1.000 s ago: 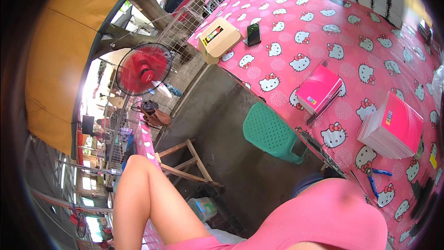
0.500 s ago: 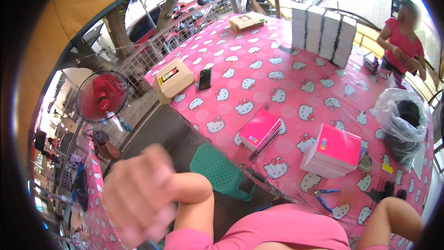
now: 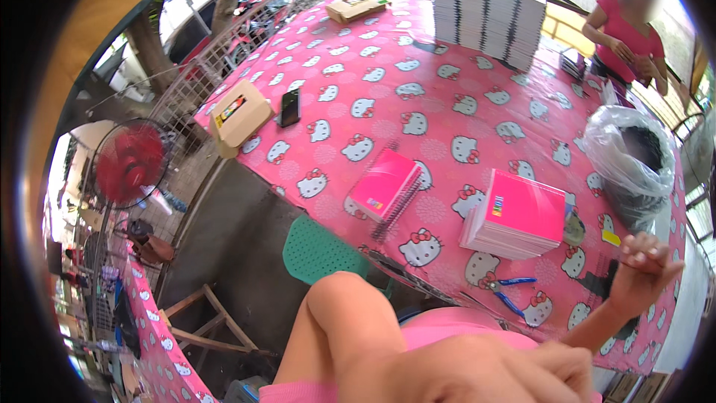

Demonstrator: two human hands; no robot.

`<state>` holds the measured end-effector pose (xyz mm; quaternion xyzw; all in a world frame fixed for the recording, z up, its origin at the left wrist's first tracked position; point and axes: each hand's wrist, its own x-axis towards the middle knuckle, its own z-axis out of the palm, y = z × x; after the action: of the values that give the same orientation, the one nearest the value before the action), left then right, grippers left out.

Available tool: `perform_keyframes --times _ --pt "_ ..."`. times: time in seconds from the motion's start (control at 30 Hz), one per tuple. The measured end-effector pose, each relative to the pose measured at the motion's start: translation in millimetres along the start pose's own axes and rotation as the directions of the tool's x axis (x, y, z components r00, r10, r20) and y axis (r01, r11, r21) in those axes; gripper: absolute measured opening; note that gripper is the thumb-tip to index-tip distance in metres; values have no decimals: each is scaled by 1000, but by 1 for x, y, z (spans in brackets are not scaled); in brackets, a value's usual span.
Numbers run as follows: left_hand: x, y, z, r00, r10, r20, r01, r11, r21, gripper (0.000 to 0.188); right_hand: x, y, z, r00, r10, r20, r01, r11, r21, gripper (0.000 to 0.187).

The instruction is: The person assembles notebooks by threading metal spiral coils through the holes of paper stacks and covers, and سپس cutting and crimping the ends of the coils with pliers.

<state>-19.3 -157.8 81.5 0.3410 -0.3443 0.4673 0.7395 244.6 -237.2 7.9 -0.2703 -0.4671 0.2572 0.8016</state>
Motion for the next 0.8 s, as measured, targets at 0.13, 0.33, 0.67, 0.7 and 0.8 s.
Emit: perform_keyframes --times 0.13,0.33,0.67,0.7,0.8 --pt "2 25 14 901 -318 -296 315 947 -58 28 -14 28 1 988 87 -125 -118 956 -269 55" --pt "13 36 -11 989 -118 -90 133 430 893 34 -6 51 40 946 304 110 -95 586 -805 13" --pt "-5 -53 31 750 608 -261 533 -321 783 40 31 84 93 719 342 605 561 228 -796 24" --pt "-4 -37 37 827 498 -260 455 -323 830 40 34 90 103 649 326 687 671 180 -719 25" --pt "-5 7 31 955 118 -272 277 -24 961 32 34 104 93 547 629 552 668 69 -741 24"
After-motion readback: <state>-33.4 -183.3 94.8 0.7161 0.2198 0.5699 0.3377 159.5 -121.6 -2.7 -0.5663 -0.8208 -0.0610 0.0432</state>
